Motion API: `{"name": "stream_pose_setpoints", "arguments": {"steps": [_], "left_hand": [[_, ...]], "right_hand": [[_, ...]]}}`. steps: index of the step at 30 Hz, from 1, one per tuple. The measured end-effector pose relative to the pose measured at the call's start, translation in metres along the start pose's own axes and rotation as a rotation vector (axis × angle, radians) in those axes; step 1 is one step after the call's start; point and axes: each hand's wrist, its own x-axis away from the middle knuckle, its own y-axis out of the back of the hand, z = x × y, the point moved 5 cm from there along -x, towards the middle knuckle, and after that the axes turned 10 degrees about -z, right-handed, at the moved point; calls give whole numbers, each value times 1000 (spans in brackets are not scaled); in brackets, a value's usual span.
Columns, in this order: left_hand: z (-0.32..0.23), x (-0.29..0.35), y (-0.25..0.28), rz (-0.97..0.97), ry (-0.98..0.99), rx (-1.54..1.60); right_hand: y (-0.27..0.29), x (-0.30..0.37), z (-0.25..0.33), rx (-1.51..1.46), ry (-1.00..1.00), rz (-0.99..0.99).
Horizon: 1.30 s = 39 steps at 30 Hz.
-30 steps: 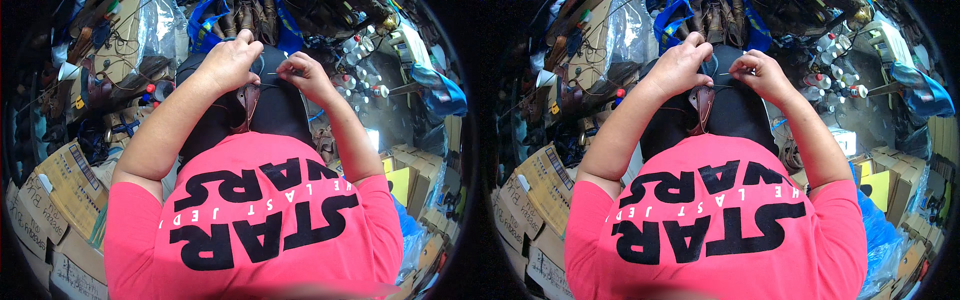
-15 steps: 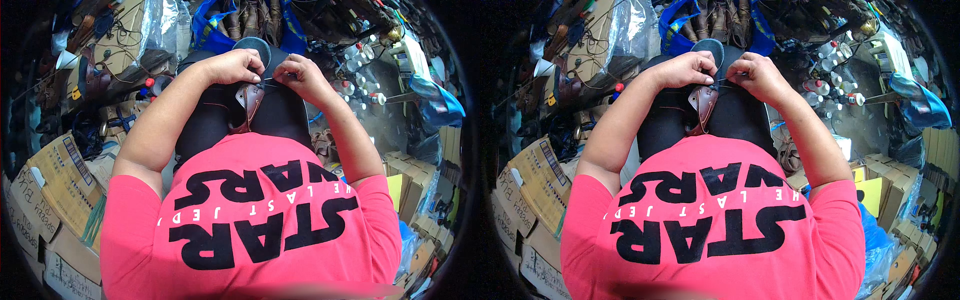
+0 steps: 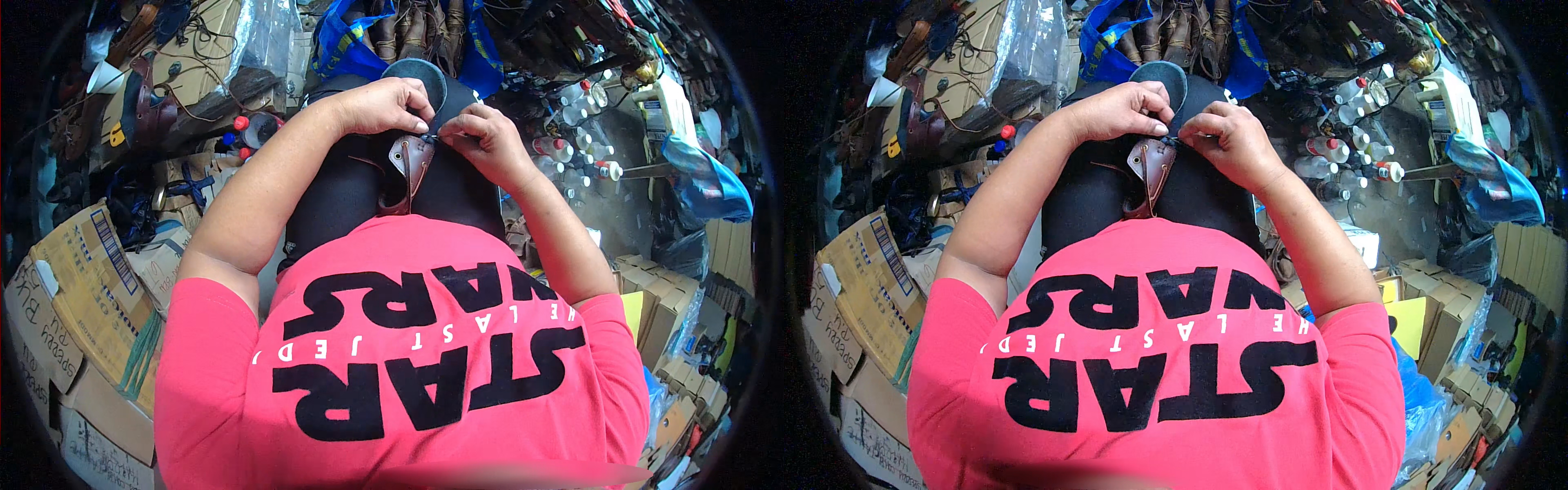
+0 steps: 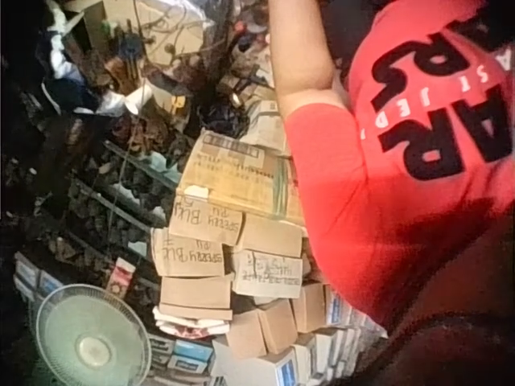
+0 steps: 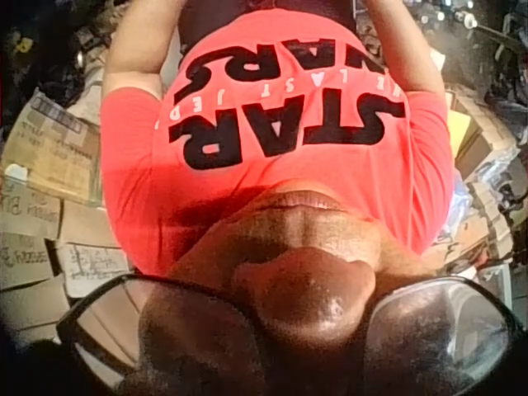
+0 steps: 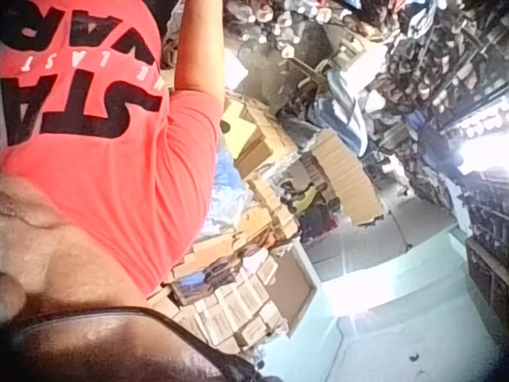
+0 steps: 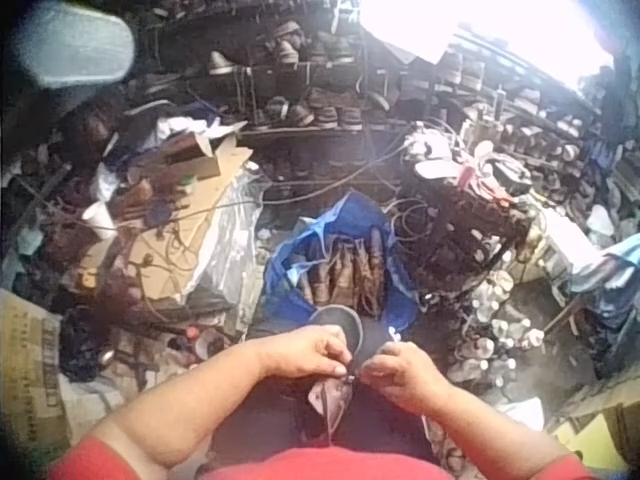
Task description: Lacing and adjusting the leather components of a shoe upper.
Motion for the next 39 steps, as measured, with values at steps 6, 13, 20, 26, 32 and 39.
{"name": "stream_pose_setpoints", "arguments": {"steps": [6,13,20,26,32,39], "left_hand": [[-4,0,2,93,25,-44],[-3,-1,3,145,2,-147],[-16,-4,6,-20,-220,-368],[-18,-5,12,-151,-272,-370],[-12,6,11,-231,-198,-331],[-31,58,28,-568,37,-558]], "right_hand": [[2,4,10,92,103,-80],[1,-1,30,280,193,77],[-7,-27,58,551,246,351],[-25,-30,53,646,301,284],[-24,-23,43,394,11,200],[-10,-10,-3,-319,-624,114]]}}
